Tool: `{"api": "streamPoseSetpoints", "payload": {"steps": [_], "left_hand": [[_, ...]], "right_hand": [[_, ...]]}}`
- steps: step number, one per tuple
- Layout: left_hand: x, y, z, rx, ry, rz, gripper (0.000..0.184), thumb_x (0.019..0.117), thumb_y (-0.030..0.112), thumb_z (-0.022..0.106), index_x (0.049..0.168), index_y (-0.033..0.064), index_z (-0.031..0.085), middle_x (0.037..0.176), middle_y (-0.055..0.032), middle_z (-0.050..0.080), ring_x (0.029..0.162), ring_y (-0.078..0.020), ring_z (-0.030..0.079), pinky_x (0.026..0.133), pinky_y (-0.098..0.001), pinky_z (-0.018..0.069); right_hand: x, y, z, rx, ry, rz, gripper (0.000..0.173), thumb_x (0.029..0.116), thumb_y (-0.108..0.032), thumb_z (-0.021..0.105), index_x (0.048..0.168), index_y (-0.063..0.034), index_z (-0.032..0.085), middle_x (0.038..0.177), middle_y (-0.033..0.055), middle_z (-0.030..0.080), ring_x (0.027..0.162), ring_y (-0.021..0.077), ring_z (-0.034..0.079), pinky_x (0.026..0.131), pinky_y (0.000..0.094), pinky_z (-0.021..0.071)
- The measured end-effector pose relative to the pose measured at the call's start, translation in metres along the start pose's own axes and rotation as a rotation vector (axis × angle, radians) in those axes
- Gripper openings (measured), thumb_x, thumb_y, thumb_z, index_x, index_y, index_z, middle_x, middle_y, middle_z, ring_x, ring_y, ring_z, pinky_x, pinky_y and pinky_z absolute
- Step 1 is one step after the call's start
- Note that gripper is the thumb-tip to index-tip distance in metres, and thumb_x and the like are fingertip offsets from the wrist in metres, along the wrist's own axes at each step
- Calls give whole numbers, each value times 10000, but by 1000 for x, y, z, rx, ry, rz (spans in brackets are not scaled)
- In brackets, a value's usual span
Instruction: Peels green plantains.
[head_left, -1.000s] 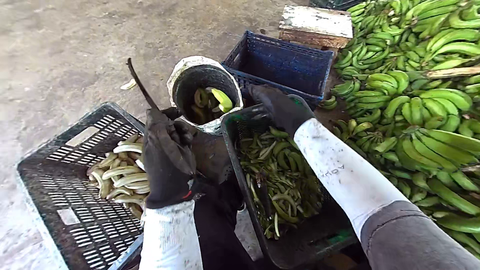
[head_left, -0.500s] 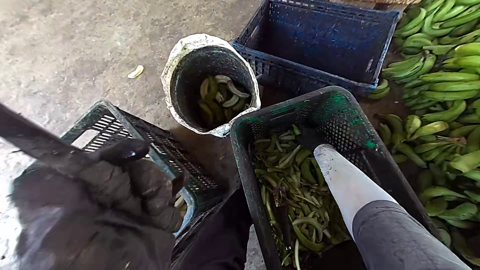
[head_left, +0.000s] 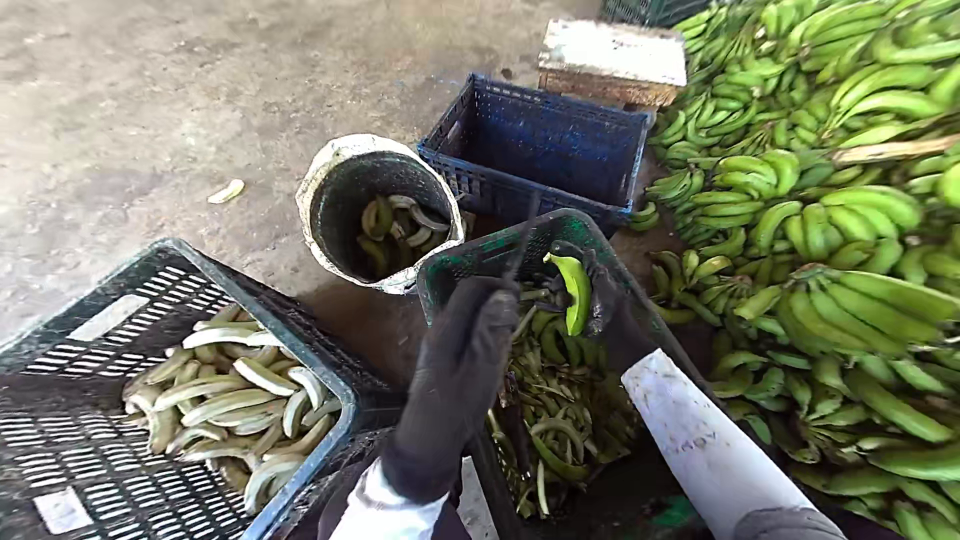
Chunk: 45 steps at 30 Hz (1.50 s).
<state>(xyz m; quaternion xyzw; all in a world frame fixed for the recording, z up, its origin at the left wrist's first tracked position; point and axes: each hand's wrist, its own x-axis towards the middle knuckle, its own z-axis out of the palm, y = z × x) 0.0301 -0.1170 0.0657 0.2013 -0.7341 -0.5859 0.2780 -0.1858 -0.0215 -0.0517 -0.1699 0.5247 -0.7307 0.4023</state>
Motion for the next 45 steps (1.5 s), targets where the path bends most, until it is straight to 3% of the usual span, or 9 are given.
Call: {"api": "streamPoseSetpoints", "payload": {"steps": [7, 19, 23, 29, 34, 37, 40, 43, 45], "left_hand": [[-14, 13, 52, -66, -209, -70, 446, 1088, 299, 435, 1496, 129, 497, 1044, -40, 665, 804, -84, 623, 710, -259, 543], [-51, 8, 93, -170, -317, 69, 413, 1076, 286, 439, 1390, 57, 579, 977, 1, 664, 770, -40, 586, 698, -221, 502], [-55, 7, 100, -296, -283, -79, 354, 1092, 226, 413, 1342, 41, 583, 920, -21, 644, 760, -74, 610, 672, -232, 525], [-50, 6, 104, -575, -339, -263, 257, 1103, 192, 373, 1167, 60, 584, 823, -27, 626, 689, -101, 603, 606, -232, 521], [-48, -3, 104, -8, -201, 88, 315, 1085, 228, 447, 1289, 68, 625, 968, -38, 665, 816, -85, 623, 750, -276, 536], [-47, -18, 104, 425, -86, 366, 396, 1070, 293, 453, 1408, 170, 618, 1079, -105, 722, 917, -234, 710, 808, -468, 589], [-58, -24, 111, 511, -178, 422, 382, 1063, 328, 472, 1339, 169, 682, 965, -137, 723, 798, -304, 718, 687, -514, 593], [-77, -16, 113, 309, -558, 104, 406, 1092, 311, 439, 1413, 123, 602, 1179, -105, 711, 1007, -206, 699, 898, -432, 564], [-79, -11, 116, 9, -676, -143, 376, 1090, 242, 448, 1399, 61, 564, 1057, -53, 656, 826, -86, 611, 738, -266, 525]], "right_hand": [[-82, -75, 26, 13, -171, -139, 540, 1100, -461, 200, 1280, -156, 607, 728, 15, 627, 537, 82, 580, 485, 237, 531], [-160, -84, 12, -50, -49, -175, 485, 1097, -385, 215, 1307, -160, 590, 666, 12, 619, 495, 74, 579, 476, 226, 533], [-159, -72, 7, -353, 80, -271, 440, 1108, -371, 283, 1375, -173, 570, 888, 5, 655, 676, 67, 615, 616, 244, 560], [-155, -68, -8, -370, -8, -244, 487, 1106, -414, 240, 1478, -247, 505, 844, 62, 635, 596, 125, 578, 538, 285, 540], [-156, -65, -27, -614, 77, -285, 483, 1108, -380, 310, 1535, -198, 444, 1463, 0, 538, 1232, 97, 573, 1019, 329, 511], [-163, -64, -25, -212, 47, 164, 441, 1122, -397, 277, 1190, -107, 603, 913, 18, 698, 754, 116, 677, 642, 289, 583], [-162, -59, -22, 111, -88, 269, 414, 1100, -271, 259, 927, -134, 610, 723, 0, 654, 627, 86, 640, 576, 257, 568], [-153, -47, -44, 63, -21, 210, 318, 1091, -300, 382, 1007, -123, 632, 780, 4, 658, 681, 69, 638, 606, 229, 552], [-151, -44, -52, -36, 21, 234, 374, 1070, -408, 439, 1086, -112, 667, 795, 30, 670, 656, 86, 634, 574, 231, 536]]}}
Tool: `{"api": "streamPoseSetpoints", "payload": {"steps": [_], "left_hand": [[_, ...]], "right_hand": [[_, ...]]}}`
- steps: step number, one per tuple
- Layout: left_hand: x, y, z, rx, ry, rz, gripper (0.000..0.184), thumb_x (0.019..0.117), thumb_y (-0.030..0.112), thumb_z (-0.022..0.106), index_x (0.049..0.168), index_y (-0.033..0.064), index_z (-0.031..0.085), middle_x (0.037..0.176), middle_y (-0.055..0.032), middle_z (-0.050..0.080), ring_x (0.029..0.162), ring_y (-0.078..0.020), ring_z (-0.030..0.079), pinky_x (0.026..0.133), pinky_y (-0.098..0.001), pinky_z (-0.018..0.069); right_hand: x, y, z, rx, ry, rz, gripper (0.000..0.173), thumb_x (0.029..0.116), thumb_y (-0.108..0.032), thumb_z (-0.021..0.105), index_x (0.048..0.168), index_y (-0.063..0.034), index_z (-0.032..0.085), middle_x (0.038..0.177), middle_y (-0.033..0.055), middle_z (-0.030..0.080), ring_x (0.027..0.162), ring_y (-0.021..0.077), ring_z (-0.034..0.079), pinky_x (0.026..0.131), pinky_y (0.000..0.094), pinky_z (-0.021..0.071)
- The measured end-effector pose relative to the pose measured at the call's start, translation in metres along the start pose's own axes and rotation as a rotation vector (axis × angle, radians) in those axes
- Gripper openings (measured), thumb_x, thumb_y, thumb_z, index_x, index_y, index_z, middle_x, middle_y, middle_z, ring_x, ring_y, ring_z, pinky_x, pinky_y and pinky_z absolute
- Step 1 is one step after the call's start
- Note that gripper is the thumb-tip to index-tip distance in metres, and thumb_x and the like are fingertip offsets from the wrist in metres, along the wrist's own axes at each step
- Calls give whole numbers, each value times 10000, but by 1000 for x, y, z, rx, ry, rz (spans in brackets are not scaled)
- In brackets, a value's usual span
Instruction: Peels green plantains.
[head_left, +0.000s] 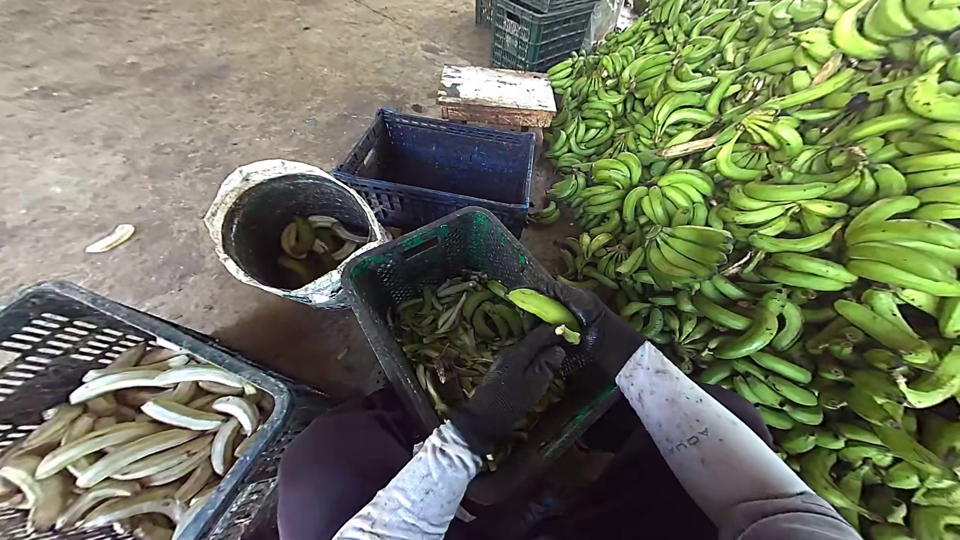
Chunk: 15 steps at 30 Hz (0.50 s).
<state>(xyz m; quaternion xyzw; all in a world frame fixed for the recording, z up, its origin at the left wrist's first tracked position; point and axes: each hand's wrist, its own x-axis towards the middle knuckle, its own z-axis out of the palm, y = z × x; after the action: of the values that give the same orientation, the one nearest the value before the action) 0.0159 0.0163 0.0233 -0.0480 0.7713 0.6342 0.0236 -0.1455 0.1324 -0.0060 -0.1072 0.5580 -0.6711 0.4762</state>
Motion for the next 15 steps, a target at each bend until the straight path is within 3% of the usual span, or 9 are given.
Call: {"api": "streamPoseSetpoints", "payload": {"steps": [1, 3, 5, 7, 9, 10, 11, 13, 15], "left_hand": [[1, 5, -1, -158, -18, -58, 346, 1089, 214, 447, 1368, 43, 559, 957, -22, 614, 746, -61, 584, 659, -229, 514], [3, 13, -8, -369, 15, -165, 325, 1094, 210, 439, 1352, 49, 552, 869, 5, 593, 697, -62, 580, 612, -216, 508], [6, 14, -22, -493, 138, -196, 291, 1096, 215, 433, 1318, 73, 557, 822, 5, 602, 675, -70, 583, 605, -219, 507], [11, 5, -49, -616, 316, -136, 237, 1093, 211, 423, 1260, 117, 563, 758, 14, 579, 615, -68, 560, 568, -216, 498], [9, -4, -86, -735, 533, 8, 142, 1075, 205, 421, 1081, 185, 561, 719, 46, 564, 582, -59, 549, 552, -222, 511], [5, -6, -105, -768, 652, 131, 150, 1070, 211, 426, 1046, 217, 574, 734, 60, 601, 600, -52, 582, 578, -228, 543], [0, -5, -119, -754, 758, 241, 150, 1086, 245, 410, 1091, 242, 560, 778, 70, 613, 650, -62, 610, 634, -259, 571], [-1, 6, -125, -638, 922, 331, 142, 1103, 275, 360, 1163, 255, 487, 800, 88, 599, 648, -51, 623, 600, -233, 580], [-3, 11, -103, -443, 822, 132, 173, 1107, 240, 354, 1163, 163, 499, 771, 71, 598, 641, -38, 596, 592, -205, 538]], "right_hand": [[0, 0, -2, -47, 8, -3, 392, 1061, -449, 448, 1125, -132, 671, 823, 22, 670, 672, 82, 632, 584, 229, 536], [-5, -3, 0, -137, 21, -48, 397, 1069, -457, 429, 1208, -171, 666, 911, -2, 669, 742, 70, 628, 643, 237, 540], [-11, -15, 20, -79, -9, -8, 404, 1102, -401, 358, 1185, -132, 647, 822, 13, 664, 640, 82, 634, 559, 247, 562], [-14, -24, 26, -28, -91, 41, 435, 1122, -400, 272, 1192, -112, 590, 777, 47, 647, 570, 119, 631, 505, 274, 579], [-17, -28, 20, -44, -104, 3, 418, 1118, -390, 292, 1318, -151, 571, 795, 52, 647, 579, 136, 634, 507, 293, 580], [-16, -30, 15, -43, -84, -39, 407, 1108, -377, 313, 1335, -159, 572, 803, 56, 649, 586, 144, 634, 511, 303, 580], [-15, -30, 10, -2, -50, -71, 412, 1107, -388, 307, 1303, -151, 582, 800, 57, 645, 586, 146, 633, 505, 306, 577], [-13, -32, 4, 73, 2, -118, 437, 1107, -433, 290, 1180, -135, 600, 789, 34, 624, 593, 125, 622, 499, 296, 571], [-13, -35, 3, 59, 73, -165, 334, 1091, -362, 370, 1116, -122, 600, 813, 22, 616, 641, 118, 627, 534, 301, 577]]}}
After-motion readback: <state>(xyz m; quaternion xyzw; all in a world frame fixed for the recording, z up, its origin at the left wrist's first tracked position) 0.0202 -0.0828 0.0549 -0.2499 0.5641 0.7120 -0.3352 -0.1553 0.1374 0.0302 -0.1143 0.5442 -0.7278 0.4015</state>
